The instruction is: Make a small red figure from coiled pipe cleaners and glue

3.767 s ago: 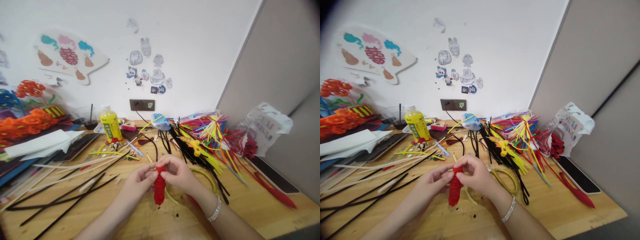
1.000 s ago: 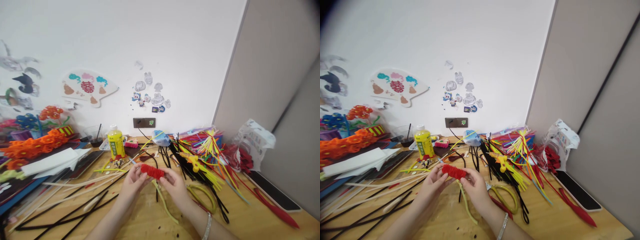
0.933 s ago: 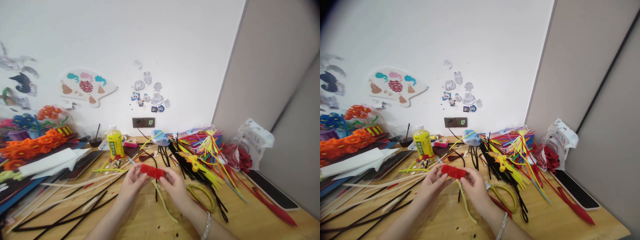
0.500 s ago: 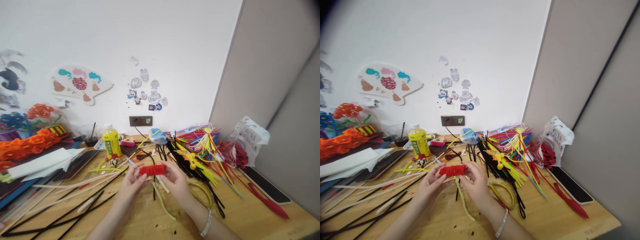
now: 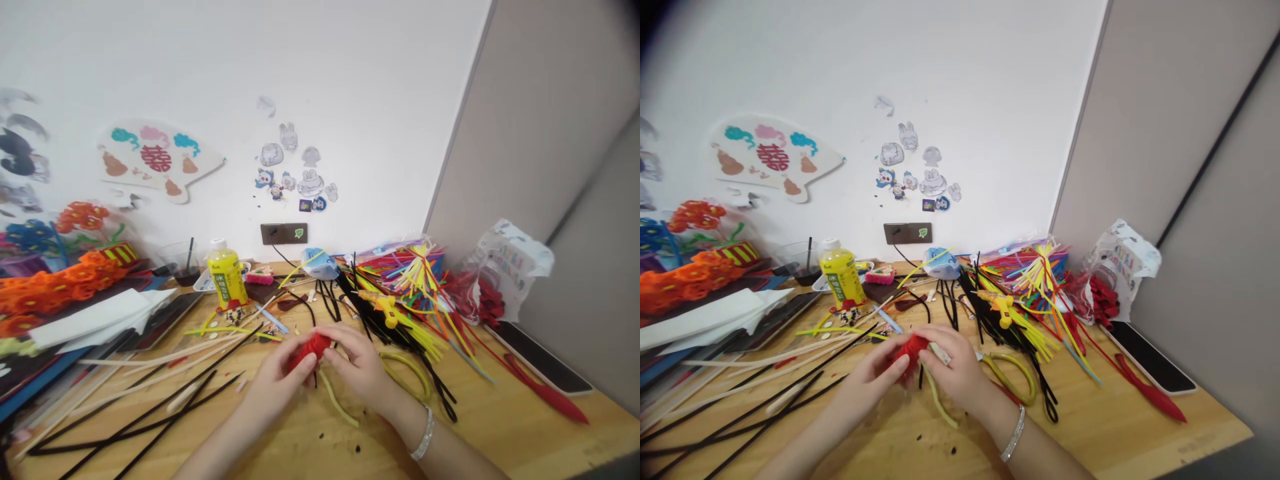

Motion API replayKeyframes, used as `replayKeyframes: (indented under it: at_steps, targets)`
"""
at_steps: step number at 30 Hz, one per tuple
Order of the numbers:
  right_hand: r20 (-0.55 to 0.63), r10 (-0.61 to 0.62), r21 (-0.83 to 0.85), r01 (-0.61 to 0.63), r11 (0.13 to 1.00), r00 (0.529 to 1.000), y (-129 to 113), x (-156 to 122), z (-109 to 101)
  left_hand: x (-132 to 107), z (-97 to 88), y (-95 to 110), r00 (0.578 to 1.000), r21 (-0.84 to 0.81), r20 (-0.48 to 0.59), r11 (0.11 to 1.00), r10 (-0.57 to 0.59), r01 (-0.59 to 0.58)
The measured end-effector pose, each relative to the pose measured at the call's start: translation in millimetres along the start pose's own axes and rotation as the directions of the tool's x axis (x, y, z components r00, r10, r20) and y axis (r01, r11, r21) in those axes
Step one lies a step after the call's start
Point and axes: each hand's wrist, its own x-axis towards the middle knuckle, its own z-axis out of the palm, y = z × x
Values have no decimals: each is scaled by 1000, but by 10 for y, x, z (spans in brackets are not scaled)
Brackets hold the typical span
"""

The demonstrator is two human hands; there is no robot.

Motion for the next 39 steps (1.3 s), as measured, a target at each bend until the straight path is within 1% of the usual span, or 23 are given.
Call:
replayKeyframes:
  at_steps: [3,6,8,11,18,24,29,34,39]
  targets:
    - [60,-64,-23,66,998,996,-66,8,-20,-39,29,53,1000,105,-13,994,29,-27]
    - [89,-84,-48,88,995,992,-104,14,-39,-74,56,101,998,170,-15,984,53,-49]
    - [103,-89,-58,95,994,991,-117,16,-48,-91,71,125,998,156,-29,986,61,-56]
    - [121,-94,-58,102,993,988,-132,16,-54,-106,86,141,998,119,-42,992,39,-34]
    - [136,-83,-47,90,995,987,-137,12,-43,-122,85,125,999,159,-13,987,41,-38]
    - [119,-58,-46,64,997,991,-123,1,-31,-129,97,109,1000,157,29,988,5,-10]
    - [138,-35,-60,44,997,990,-128,-4,-26,-122,109,110,1000,171,-6,985,-3,4]
    - [137,-55,-70,65,995,989,-130,-9,-24,-120,108,125,1000,216,-12,976,6,-4]
    - [132,-88,-70,98,993,987,-115,-10,-16,-121,97,127,999,259,34,966,-19,9]
